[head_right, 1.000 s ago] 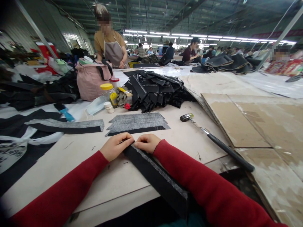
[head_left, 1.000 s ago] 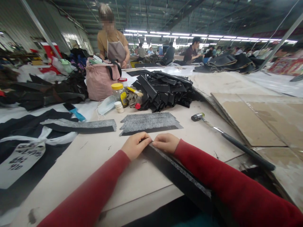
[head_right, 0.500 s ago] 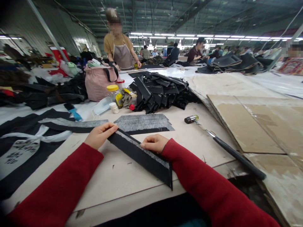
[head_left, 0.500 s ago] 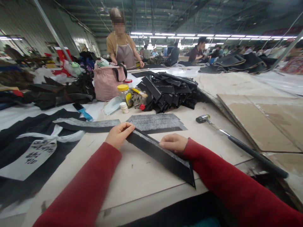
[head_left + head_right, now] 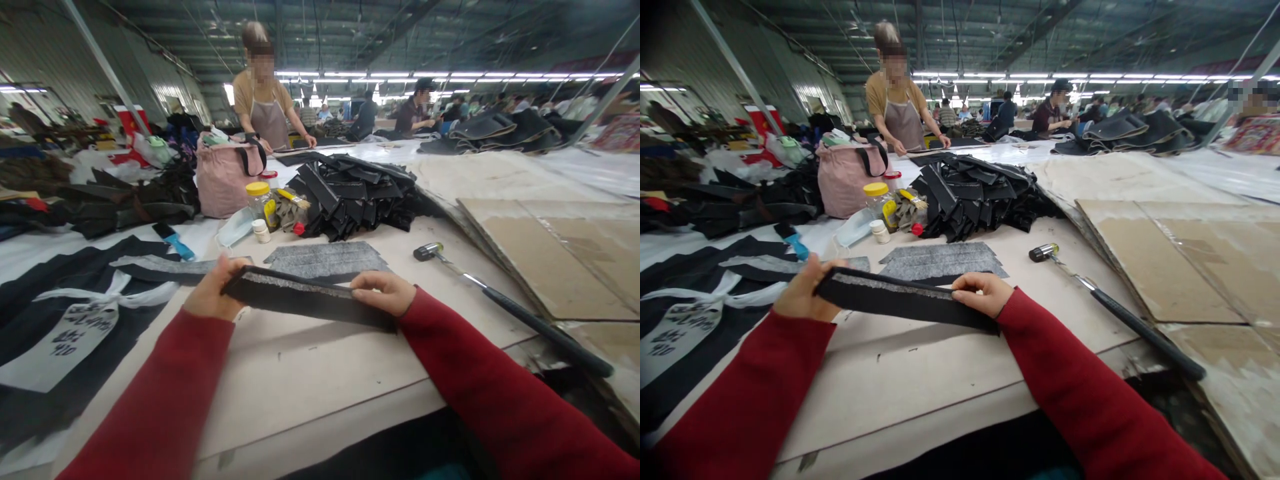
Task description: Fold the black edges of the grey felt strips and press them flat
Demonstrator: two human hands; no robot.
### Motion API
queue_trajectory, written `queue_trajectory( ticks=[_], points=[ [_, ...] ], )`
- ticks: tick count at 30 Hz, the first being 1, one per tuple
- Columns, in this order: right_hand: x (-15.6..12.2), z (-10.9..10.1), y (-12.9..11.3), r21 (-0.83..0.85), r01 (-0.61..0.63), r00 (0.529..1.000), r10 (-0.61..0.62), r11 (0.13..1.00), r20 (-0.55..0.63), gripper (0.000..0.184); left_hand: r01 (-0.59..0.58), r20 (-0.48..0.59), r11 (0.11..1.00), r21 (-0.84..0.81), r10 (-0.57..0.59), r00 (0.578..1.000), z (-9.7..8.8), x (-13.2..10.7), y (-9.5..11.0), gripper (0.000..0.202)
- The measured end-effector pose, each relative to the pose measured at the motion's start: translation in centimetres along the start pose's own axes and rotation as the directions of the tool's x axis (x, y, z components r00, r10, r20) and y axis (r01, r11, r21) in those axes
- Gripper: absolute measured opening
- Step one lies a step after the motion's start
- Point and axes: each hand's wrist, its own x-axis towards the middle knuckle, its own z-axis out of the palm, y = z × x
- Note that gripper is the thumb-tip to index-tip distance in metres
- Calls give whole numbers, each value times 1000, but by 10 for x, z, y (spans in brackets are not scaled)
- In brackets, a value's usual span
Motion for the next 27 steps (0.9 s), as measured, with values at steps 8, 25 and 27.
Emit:
queue_trajectory(
  ticks=[8,25,27],
  points=[
    [-9,13,-27,-491,401,853,-511,773,-109,18,560,665,828,39,-440,604,62,-12,-36,63],
    [7,45,-3,418,-205,979,184,885,91,37,206,189,975,-78,-188,964,89,-15,-43,40],
    [6,48,-3,447,-245,969,207,860,133,37,211,166,975,-70,-198,966,89,-16,-43,42]
  ],
)
